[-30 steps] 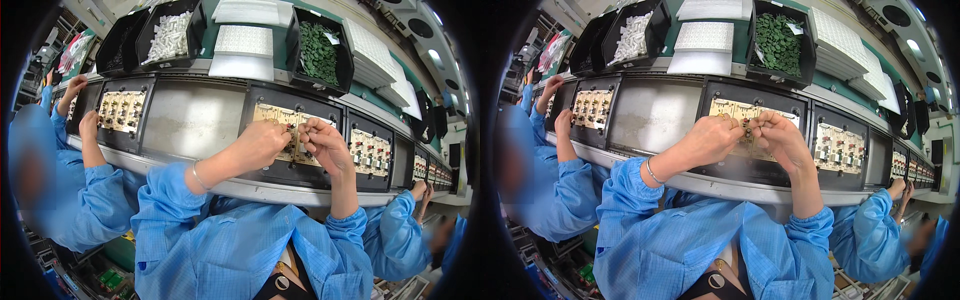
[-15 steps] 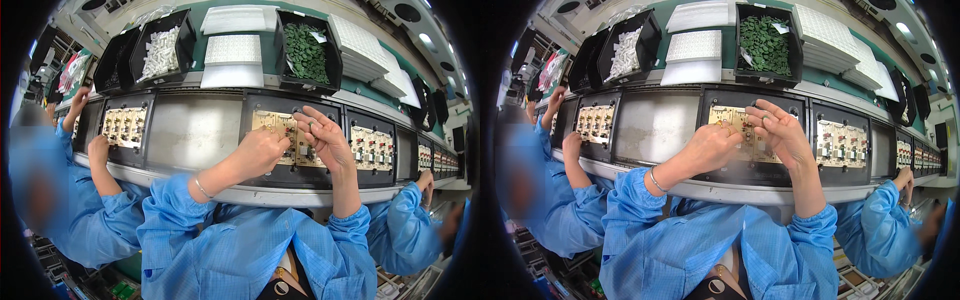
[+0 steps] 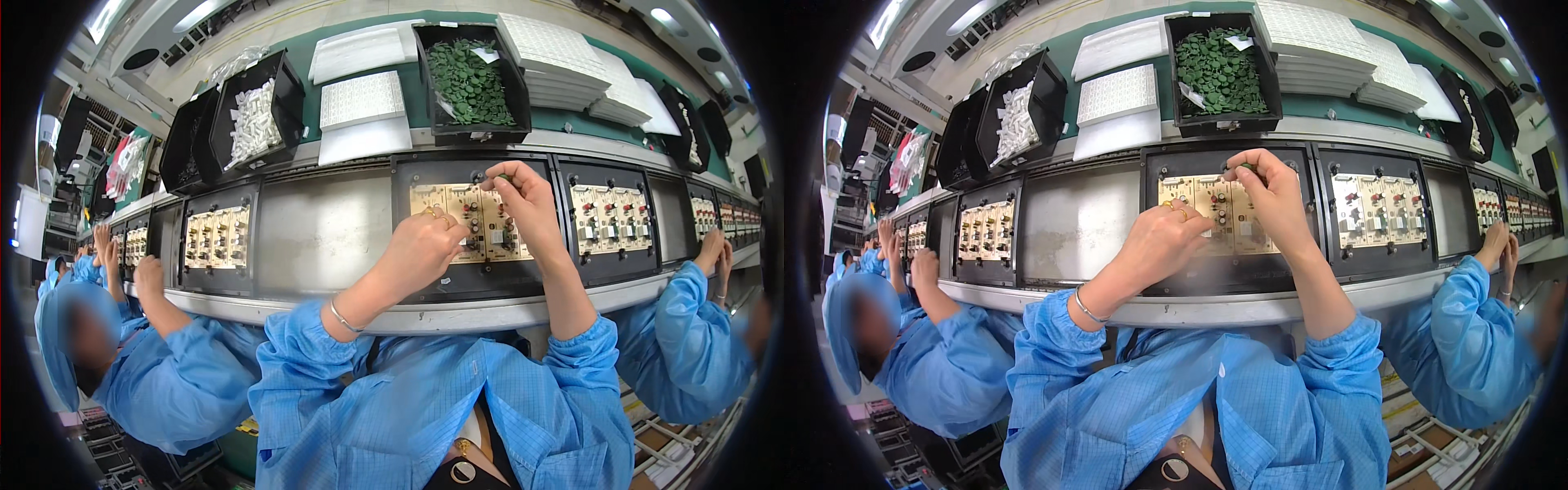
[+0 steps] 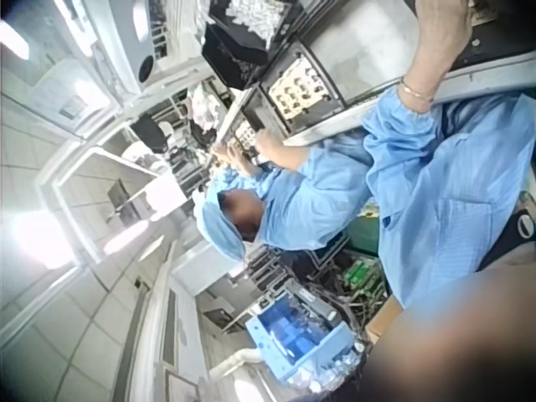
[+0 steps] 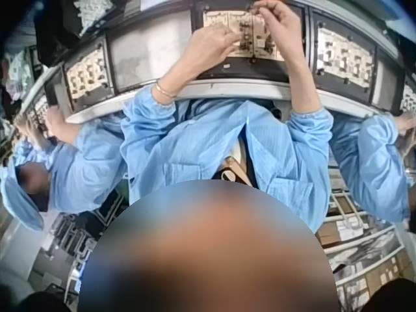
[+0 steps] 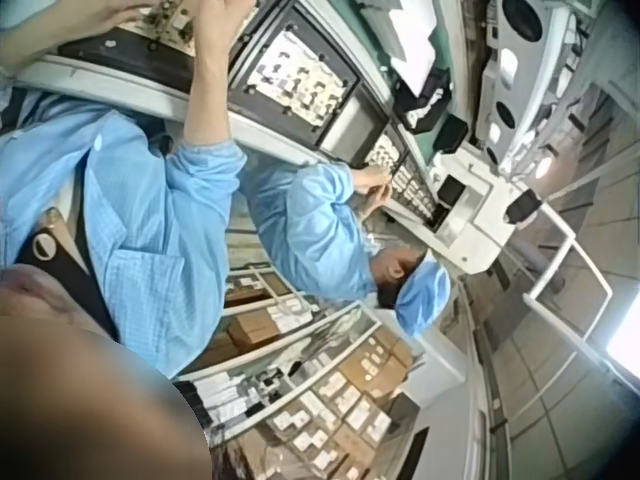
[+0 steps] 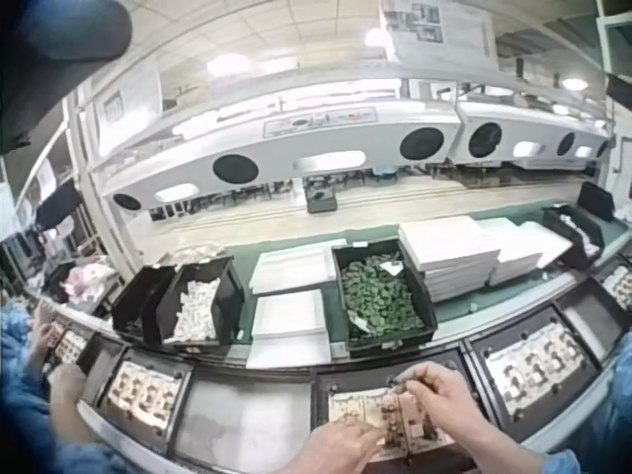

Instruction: The person assembles circuit boards on an assembly line conveyor belt, picking components from bins and inserting them into the circuit boards by hand.

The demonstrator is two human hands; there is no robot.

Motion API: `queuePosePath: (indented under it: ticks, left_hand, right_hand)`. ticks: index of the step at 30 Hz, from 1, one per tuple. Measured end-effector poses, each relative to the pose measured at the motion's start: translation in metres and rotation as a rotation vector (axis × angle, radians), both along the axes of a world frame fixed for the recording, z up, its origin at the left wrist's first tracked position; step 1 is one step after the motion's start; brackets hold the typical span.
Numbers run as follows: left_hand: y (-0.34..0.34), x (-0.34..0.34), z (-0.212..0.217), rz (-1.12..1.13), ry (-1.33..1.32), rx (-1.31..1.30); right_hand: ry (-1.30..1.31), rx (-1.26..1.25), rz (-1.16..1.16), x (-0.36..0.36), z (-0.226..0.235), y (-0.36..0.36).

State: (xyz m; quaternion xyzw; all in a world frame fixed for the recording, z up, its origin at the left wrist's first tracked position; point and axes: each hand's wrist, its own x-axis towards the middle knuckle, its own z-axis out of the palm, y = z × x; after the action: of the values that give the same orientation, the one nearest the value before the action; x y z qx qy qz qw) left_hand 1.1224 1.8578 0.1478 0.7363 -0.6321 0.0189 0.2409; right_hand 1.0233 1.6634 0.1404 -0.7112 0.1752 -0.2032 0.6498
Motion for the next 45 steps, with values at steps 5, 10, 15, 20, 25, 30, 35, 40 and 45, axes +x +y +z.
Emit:
queuePosePath:
  ticks: [5,10,15,20,25,30,35,40,45]
  left_hand:
    - [-0.006,-0.007,-0.001,0.046,-0.05,-0.019]
    - [-0.011,-0.01,-0.003,0.058,-0.054,0.02]
    - [-0.006,0.003,0.014,0.064,0.302,-0.078]
    - [0.011,0.018,0.016,0.159,0.315,0.008]
    - [0.013,0.013,0.015,0.123,0.284,0.058]
    - [0.008,0.009,0.015,0.151,0.31,0.081]
    - [0.004,0.009,0.01,0.154,0.352,0.085]
    - [0.001,0.002,0.012,0.193,0.364,0.085]
    - [-0.002,-0.001,0.009,0.187,0.407,0.108]
  right_hand:
    - [-0.017,0.178,-0.009,0.003,0.004,-0.003]
    - [-0.086,0.363,0.033,0.003,0.006,-0.004]
    - [-0.039,-0.242,0.152,-0.003,-0.006,-0.014]
    - [0.098,-0.324,0.086,-0.011,0.01,-0.004]
    - [0.185,-0.458,0.033,-0.022,0.024,0.005]
    - [0.17,-0.561,0.015,-0.037,0.015,0.01]
    - [0.169,-0.656,0.005,-0.043,0.003,0.016]
    - [0.1,-0.834,-0.009,-0.045,0.003,0.02]
    - [0.122,-0.952,-0.037,-0.045,-0.006,0.02]
